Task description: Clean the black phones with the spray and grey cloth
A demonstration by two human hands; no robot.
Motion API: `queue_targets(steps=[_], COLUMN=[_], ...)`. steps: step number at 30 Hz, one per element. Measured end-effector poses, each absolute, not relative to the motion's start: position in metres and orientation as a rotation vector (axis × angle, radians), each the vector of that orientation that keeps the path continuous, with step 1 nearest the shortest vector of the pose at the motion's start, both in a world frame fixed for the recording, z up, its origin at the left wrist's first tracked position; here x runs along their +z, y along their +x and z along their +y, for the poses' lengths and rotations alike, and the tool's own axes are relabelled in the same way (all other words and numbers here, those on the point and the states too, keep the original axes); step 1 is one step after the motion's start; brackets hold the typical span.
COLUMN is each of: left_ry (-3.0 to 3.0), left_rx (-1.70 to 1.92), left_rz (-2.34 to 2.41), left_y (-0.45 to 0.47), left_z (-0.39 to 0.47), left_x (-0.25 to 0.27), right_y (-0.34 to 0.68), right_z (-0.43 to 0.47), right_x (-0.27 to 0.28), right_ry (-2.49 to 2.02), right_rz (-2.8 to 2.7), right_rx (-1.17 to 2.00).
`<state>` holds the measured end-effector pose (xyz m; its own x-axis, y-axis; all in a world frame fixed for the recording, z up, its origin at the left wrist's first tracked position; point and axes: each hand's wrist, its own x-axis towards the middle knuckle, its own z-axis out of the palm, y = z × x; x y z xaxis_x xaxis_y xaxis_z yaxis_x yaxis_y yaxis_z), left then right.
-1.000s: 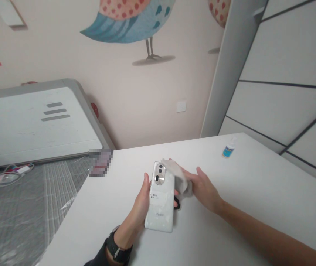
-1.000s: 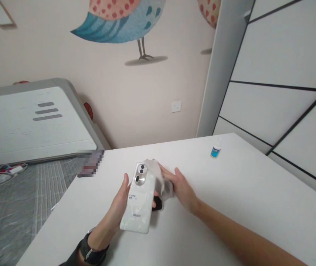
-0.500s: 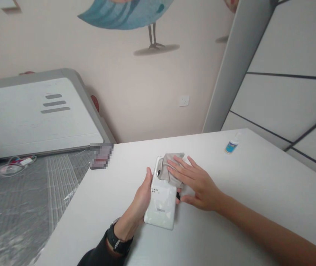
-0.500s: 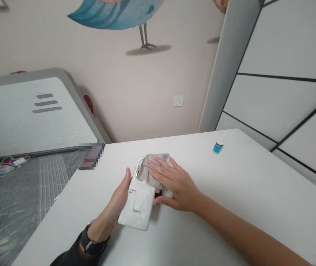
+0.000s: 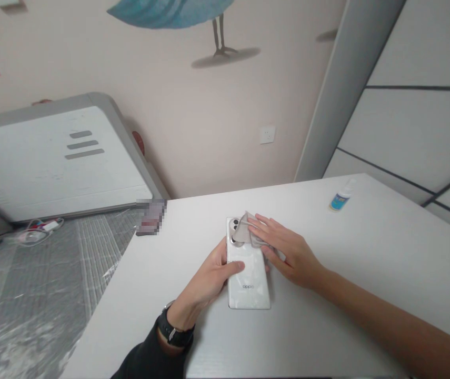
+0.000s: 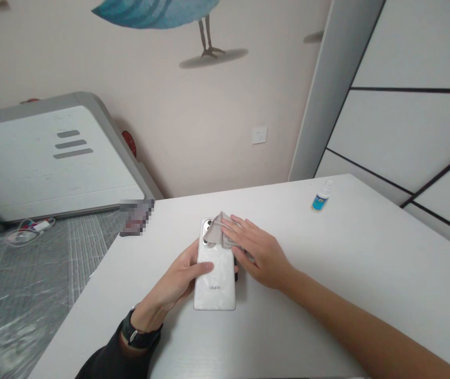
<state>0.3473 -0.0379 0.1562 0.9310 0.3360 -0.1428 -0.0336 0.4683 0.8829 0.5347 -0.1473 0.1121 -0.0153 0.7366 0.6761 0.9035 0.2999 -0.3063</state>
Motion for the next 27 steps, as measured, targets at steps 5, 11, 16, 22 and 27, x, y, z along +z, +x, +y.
queue_targets(steps=[5,11,16,22,27], left_ry=[1.126,1.124,0.999,0.952,0.974], left_rx=[0.224,0.201,0.200,0.178,0.294], left_rz=[0.367,0.353,0.284,0.210,0.251], left_y=[0.351,0.350,0.347,0.345,0.345], left_z=[-0.041,-0.039,-0.037,-0.038,-0.034], left_x=[0.154,0.151,0.153,0.155,0.156], right_y=[0.532,0.532,0.533,0.535,0.523], right_z=[-0.149,-0.150,-0.150,-0.150,-0.156], right_x=[0.114,0.115,0.115,0.115,0.119], right_ry=[-1.464,-1.441,-1.438,-1.449,-1.341], right_rz=[-1.806,-1.827,-1.806,-1.796,-2.029], right_rx=[-0.327,-0.349,-0.321,-0.298,-0.280])
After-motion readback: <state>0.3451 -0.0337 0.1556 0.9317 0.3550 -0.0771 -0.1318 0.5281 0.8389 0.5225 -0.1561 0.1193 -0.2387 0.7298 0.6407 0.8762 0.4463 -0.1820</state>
